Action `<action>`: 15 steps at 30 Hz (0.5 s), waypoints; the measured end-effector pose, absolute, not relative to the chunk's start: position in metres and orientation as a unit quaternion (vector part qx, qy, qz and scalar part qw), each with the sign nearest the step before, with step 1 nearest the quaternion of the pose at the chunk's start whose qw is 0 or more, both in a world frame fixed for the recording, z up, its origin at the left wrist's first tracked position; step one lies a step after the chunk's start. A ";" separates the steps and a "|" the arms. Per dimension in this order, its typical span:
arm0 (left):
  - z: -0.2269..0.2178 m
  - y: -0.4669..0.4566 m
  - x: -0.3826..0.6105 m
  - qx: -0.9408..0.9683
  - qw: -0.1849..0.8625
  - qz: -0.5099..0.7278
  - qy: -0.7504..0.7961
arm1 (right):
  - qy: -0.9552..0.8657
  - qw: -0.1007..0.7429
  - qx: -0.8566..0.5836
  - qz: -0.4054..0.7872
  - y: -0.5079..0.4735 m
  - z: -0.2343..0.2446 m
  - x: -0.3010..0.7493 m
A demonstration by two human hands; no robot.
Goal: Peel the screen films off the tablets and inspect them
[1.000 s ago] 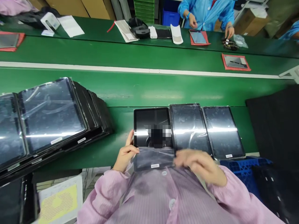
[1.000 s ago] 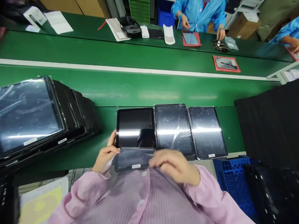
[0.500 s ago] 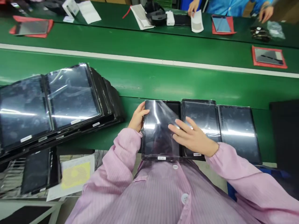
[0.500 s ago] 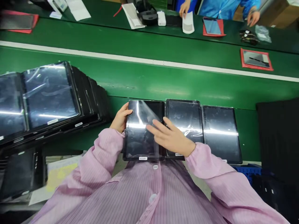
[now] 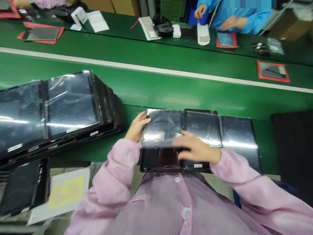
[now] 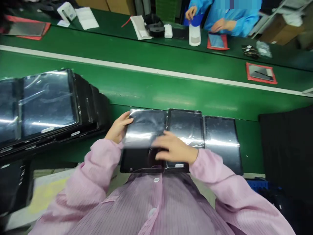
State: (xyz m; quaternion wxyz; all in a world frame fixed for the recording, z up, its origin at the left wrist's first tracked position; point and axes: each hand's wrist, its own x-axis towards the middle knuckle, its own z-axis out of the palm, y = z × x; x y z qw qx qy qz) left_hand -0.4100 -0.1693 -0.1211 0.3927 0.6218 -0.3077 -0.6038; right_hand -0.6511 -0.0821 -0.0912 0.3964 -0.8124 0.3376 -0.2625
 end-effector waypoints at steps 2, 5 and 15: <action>-0.112 -0.165 -0.411 0.685 0.367 -0.485 -0.400 | 0.252 0.398 -0.857 -0.207 -0.061 -0.090 -0.668; -0.096 -0.147 -0.426 0.661 0.340 -0.276 -0.609 | 0.369 0.323 -0.836 -0.245 -0.072 -0.095 -0.712; -0.112 -0.067 -0.513 0.438 0.165 -0.428 -0.774 | 0.627 0.162 -0.727 -0.228 -0.169 -0.135 -0.786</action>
